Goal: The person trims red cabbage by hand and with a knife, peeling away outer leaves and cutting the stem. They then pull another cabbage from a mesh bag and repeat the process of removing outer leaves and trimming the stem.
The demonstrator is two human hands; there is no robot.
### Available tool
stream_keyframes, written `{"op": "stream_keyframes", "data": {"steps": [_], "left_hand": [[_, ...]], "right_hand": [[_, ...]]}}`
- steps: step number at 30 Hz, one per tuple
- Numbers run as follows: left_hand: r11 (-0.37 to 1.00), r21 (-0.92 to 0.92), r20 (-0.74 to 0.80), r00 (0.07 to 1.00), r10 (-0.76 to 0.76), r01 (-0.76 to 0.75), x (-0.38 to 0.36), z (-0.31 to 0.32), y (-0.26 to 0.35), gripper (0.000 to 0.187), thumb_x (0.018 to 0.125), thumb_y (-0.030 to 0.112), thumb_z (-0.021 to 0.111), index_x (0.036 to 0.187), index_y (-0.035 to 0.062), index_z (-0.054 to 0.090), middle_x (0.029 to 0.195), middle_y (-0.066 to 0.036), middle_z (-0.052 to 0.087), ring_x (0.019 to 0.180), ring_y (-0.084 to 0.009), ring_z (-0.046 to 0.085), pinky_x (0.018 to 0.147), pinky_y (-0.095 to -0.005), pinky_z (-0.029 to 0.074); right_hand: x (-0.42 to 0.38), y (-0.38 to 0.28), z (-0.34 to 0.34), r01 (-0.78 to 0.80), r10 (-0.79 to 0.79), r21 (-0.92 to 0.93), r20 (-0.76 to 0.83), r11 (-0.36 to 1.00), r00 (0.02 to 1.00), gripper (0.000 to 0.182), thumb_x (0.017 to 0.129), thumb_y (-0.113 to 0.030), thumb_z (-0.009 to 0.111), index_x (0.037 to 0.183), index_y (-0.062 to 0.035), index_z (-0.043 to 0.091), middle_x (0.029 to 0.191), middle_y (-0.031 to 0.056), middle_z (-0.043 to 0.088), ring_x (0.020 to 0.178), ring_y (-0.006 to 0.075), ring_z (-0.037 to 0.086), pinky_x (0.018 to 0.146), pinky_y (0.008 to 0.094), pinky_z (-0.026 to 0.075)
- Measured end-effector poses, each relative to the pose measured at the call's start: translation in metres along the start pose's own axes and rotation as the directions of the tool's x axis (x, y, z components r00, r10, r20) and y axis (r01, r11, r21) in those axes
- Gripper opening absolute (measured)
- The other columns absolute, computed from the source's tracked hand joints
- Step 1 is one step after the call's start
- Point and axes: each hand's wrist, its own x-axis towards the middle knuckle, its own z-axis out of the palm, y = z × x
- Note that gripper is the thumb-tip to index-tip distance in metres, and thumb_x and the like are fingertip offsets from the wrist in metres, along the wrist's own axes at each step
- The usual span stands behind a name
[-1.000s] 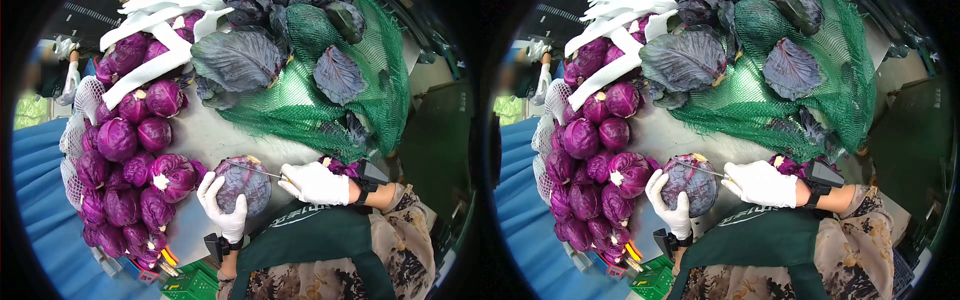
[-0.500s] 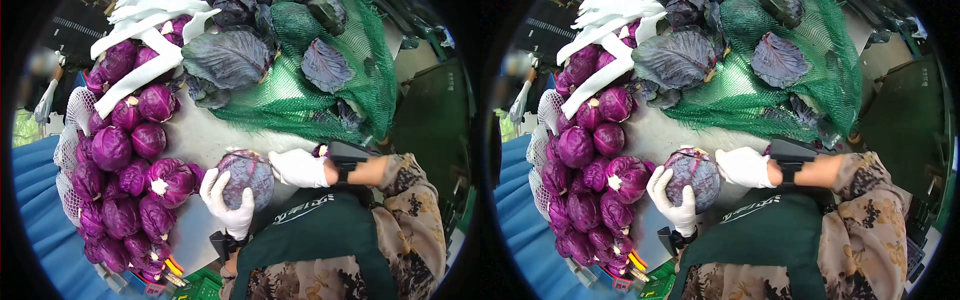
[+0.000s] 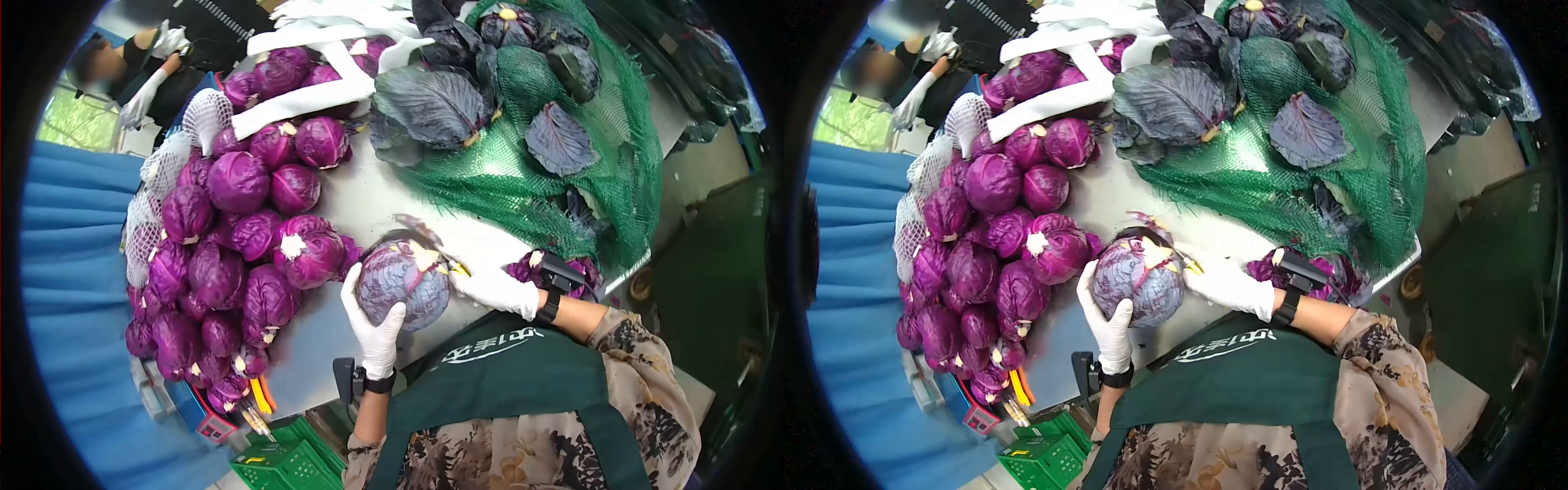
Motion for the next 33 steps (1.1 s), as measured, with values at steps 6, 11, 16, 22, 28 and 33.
{"op": "stream_keyframes", "data": {"steps": [6,11,16,22,28,33], "left_hand": [[0.974,-0.182,0.033,0.989,0.147,-0.139,0.016,0.026,-0.003,0.088,0.074,0.038,0.082,0.138,0.0004,0.035,0.139,-0.014,0.039,0.130,-0.0269,0.040,0.112,-0.0405,0.029],[0.983,0.137,0.102,0.989,0.106,-0.119,0.023,0.031,-0.012,0.067,0.078,0.015,0.075,0.135,0.0028,0.043,0.130,-0.013,0.043,0.123,-0.0250,0.044,0.108,-0.0371,0.035],[0.984,0.175,0.152,0.988,0.014,-0.041,0.013,0.014,-0.017,0.069,0.079,0.017,0.072,0.139,0.0019,0.041,0.135,-0.012,0.046,0.126,-0.0240,0.044,0.110,-0.0383,0.032],[0.970,0.235,0.151,0.988,0.026,-0.062,0.013,0.015,-0.012,0.072,0.074,0.022,0.078,0.136,0.0051,0.046,0.126,-0.013,0.043,0.124,-0.0282,0.042,0.108,-0.0401,0.034],[0.994,0.108,0.232,0.972,-0.046,0.021,0.019,0.014,-0.009,0.066,0.080,0.013,0.071,0.138,0.0046,0.039,0.128,-0.010,0.049,0.121,-0.0205,0.046,0.107,-0.0360,0.035],[0.989,0.123,0.229,0.968,-0.108,0.081,0.027,0.022,0.002,0.064,0.078,0.012,0.075,0.132,0.0042,0.041,0.122,-0.010,0.050,0.116,-0.0195,0.049,0.103,-0.0346,0.039]], "right_hand": [[-0.023,-0.028,-0.032,0.452,-0.494,-0.288,-0.090,0.844,0.865,0.055,0.093,-0.018,0.050,0.145,-0.0024,0.039,0.131,0.0176,0.055,0.116,0.0225,0.054,0.101,0.0339,0.041],[-0.026,-0.027,-0.044,0.428,-0.499,-0.443,-0.050,0.788,0.865,0.052,0.095,-0.022,0.052,0.142,-0.0026,0.041,0.123,0.0198,0.060,0.111,0.0228,0.058,0.097,0.0338,0.045],[-0.017,-0.002,-0.094,0.077,-0.043,0.093,-0.322,0.993,0.946,0.034,0.099,-0.028,0.049,0.126,-0.0066,0.054,0.070,-0.0010,0.051,0.049,0.0065,0.045,0.044,0.0219,0.039],[-0.069,-0.030,-0.100,0.178,-0.249,-0.186,-0.496,0.966,0.832,0.031,0.099,-0.034,0.053,0.105,-0.0046,0.061,0.062,-0.0014,0.048,0.046,0.0066,0.046,0.045,0.0239,0.037],[-0.081,-0.036,-0.073,0.074,-0.275,-0.398,-0.477,0.915,0.835,0.019,0.092,-0.022,0.059,0.101,-0.0055,0.058,0.078,0.0168,0.063,0.068,0.0280,0.064,0.062,0.0346,0.049],[-0.076,-0.021,-0.055,0.210,-0.431,-0.622,-0.228,0.754,0.873,0.026,0.094,-0.017,0.057,0.117,-0.0057,0.060,0.104,0.0148,0.066,0.084,0.0251,0.066,0.077,0.0329,0.051]]}}
